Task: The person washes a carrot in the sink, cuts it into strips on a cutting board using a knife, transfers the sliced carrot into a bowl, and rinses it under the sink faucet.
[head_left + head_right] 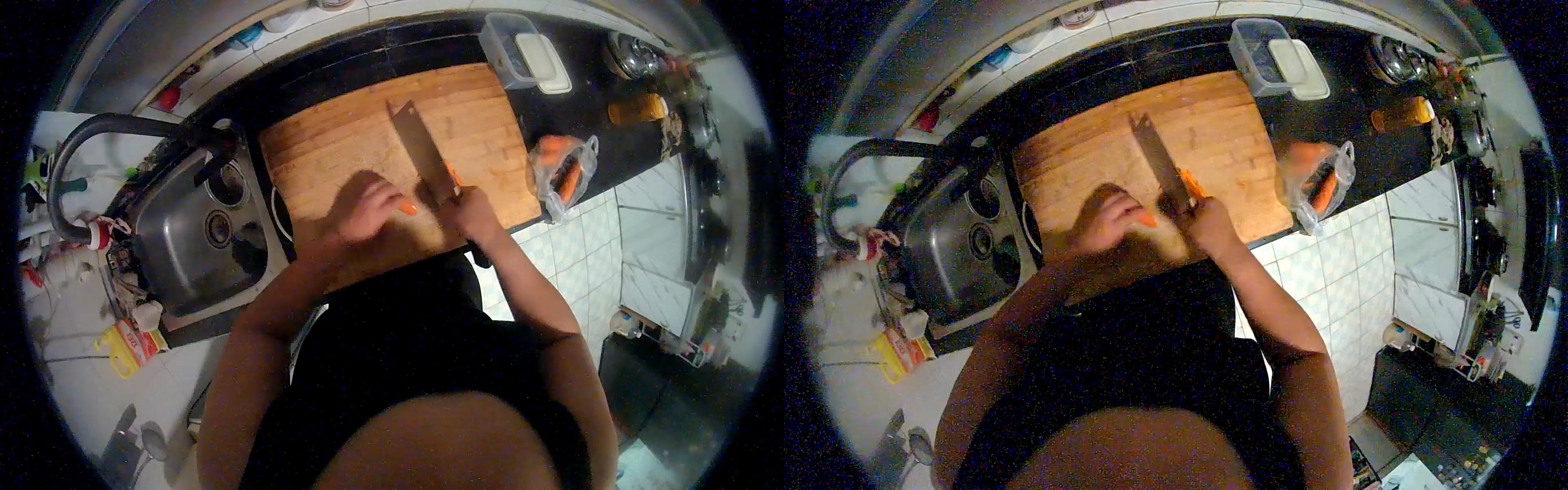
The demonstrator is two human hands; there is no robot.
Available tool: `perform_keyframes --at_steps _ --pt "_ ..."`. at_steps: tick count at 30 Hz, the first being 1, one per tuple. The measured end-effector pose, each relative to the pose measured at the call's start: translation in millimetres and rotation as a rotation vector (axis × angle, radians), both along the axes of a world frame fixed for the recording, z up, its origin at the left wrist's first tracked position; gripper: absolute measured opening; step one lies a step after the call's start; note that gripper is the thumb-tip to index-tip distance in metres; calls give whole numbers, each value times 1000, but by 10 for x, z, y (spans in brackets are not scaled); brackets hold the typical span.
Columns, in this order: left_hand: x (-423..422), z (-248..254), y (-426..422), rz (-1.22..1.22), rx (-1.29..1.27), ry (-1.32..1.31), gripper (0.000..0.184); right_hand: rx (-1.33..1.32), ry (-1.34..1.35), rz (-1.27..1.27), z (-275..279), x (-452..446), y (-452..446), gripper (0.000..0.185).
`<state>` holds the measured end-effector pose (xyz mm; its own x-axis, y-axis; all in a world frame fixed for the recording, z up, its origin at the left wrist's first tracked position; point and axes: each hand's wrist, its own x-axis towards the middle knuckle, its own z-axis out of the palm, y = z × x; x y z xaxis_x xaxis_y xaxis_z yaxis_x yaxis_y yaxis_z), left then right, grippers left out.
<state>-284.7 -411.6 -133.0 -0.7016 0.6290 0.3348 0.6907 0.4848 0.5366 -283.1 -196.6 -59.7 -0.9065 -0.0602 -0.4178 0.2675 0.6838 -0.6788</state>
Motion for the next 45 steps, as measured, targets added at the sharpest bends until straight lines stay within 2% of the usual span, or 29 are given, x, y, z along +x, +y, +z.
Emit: perform_keyframes --at_steps 1,2,3,4,7,9,12,15,24,26,28,30,33,36,40,43,45 --pt "-31 218 68 -54 11 -9 16 -5 -26 -8 -69 -10 88 31" --pt "-13 176 86 -21 64 42 14 -9 -51 -17 -124 -12 148 31" --pt "21 108 109 12 118 92 12 133 -91 49 1 -27 144 27" --pt "53 47 136 47 170 139 10 156 -59 118 51 3 147 25" --pt "82 -66 112 -13 299 93 12 214 -10 274 244 150 69 22" --pt "126 -65 76 -31 205 160 19 238 -52 305 444 226 -49 22" --pt "186 -89 39 -44 115 175 23 303 -80 378 272 374 -15 22" --pt "202 -111 57 -26 104 155 23 291 -115 364 400 420 34 21" --pt "172 -147 37 3 150 222 23 275 -166 357 322 405 -52 18" --pt "144 -162 47 5 147 256 19 295 -133 290 -10 411 -119 18" --pt "106 -191 62 27 130 309 12 325 -137 274 -82 328 -235 19" --pt "98 -170 38 16 140 344 14 358 -181 311 -22 239 -321 20" --pt "148 -97 52 -6 151 248 17 85 21 237 259 190 -228 23" --pt "162 -133 61 18 155 205 18 203 -108 304 321 216 -95 22" --pt "182 -270 26 3 129 251 22 273 -83 373 444 280 -128 21" --pt "199 -334 16 -16 111 196 24 313 -152 351 201 307 -160 21" --pt "208 -292 19 8 132 221 19 341 -189 286 -40 289 -252 20"
